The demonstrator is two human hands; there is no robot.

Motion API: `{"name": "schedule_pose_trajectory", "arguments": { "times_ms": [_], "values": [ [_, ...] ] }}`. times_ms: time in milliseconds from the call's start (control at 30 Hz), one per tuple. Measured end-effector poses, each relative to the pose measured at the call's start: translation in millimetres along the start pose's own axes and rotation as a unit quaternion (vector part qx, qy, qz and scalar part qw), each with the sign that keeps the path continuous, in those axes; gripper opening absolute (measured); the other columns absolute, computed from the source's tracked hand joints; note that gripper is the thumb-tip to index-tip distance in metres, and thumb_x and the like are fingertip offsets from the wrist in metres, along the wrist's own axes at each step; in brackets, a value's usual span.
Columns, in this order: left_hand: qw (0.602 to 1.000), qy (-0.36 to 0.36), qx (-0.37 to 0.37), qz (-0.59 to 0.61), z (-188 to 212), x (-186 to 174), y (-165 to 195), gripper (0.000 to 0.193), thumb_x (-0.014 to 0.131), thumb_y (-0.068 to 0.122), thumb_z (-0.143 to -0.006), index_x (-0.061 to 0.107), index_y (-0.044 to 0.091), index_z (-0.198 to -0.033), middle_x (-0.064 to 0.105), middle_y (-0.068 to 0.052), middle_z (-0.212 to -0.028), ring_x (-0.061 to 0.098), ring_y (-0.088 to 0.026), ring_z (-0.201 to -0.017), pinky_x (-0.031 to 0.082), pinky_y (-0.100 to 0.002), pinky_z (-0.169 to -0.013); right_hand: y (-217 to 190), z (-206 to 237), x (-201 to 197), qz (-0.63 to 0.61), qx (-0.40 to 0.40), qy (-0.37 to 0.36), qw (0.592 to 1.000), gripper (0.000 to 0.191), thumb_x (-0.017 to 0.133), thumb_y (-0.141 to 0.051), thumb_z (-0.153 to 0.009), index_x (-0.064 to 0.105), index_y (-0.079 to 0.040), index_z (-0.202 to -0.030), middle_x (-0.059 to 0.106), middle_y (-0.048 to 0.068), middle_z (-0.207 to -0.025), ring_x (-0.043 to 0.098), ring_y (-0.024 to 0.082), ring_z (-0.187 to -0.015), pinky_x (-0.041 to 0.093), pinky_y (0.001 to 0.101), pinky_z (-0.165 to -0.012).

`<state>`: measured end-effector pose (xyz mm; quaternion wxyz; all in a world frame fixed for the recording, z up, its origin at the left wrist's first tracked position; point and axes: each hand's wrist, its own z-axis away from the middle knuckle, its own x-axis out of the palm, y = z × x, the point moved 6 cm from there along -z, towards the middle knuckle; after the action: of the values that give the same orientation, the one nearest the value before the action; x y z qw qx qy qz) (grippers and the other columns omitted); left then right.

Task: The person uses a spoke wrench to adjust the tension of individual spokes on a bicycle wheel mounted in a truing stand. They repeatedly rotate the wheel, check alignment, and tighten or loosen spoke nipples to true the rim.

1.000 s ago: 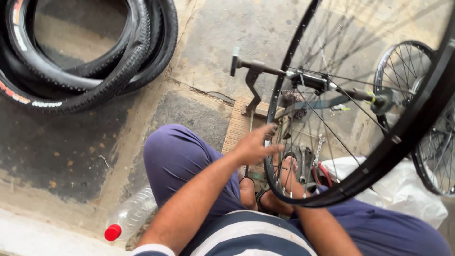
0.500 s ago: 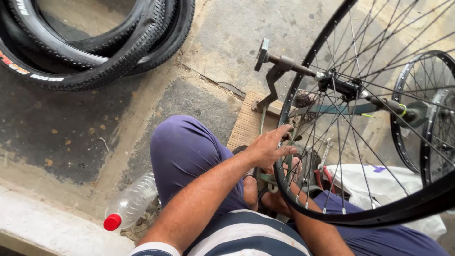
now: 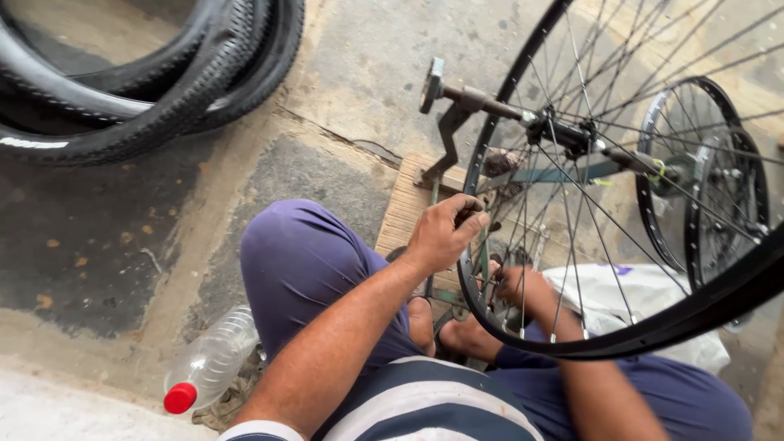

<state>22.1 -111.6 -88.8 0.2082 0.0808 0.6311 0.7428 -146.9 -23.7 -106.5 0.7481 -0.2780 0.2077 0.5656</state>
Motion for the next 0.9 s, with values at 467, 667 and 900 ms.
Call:
{"name": "schedule_pose_trajectory", "arguments": {
  "times_ms": [467, 667, 900],
  "values": [
    [1.0, 0.002, -0.007, -0.025, 7, -1, 8, 0.026, 0.059, 0.029, -0.099, 0.071, 0.011, -0.113, 0.074, -0.01, -0.098, 0.072, -0.027, -0.093, 0.055, -0.042, -0.082, 8, 23, 7, -0.799, -0.109, 0.059, 0.589, 0.025, 0.066, 0.0, -0.095, 0.067, 0.005, -0.119, 0.073, 0.017, -0.096, 0.069, 0.018, -0.073, 0.056, 0.0256, -0.064],
    [1.0, 0.006, 0.003, -0.026, 5, 0, 5, 0.027, 0.059, 0.028, -0.099, 0.07, 0.011, -0.116, 0.074, -0.011, -0.097, 0.072, -0.027, -0.093, 0.055, -0.042, -0.083, 12, 25, 9, -0.802, -0.131, 0.056, 0.581, 0.03, 0.069, 0.002, -0.091, 0.066, 0.004, -0.121, 0.072, 0.017, -0.096, 0.07, 0.019, -0.074, 0.057, 0.0248, -0.063],
    [0.998, -0.031, -0.034, -0.048, 4, 5, 2, 0.028, 0.057, 0.032, -0.1, 0.071, 0.012, -0.115, 0.074, -0.008, -0.095, 0.072, -0.023, -0.089, 0.055, -0.041, -0.082, 16, 21, 15, -0.792, -0.139, 0.044, 0.594, 0.028, 0.07, -0.003, -0.093, 0.067, 0.003, -0.12, 0.073, 0.017, -0.101, 0.071, 0.018, -0.076, 0.058, 0.0243, -0.065]
  ]
}}
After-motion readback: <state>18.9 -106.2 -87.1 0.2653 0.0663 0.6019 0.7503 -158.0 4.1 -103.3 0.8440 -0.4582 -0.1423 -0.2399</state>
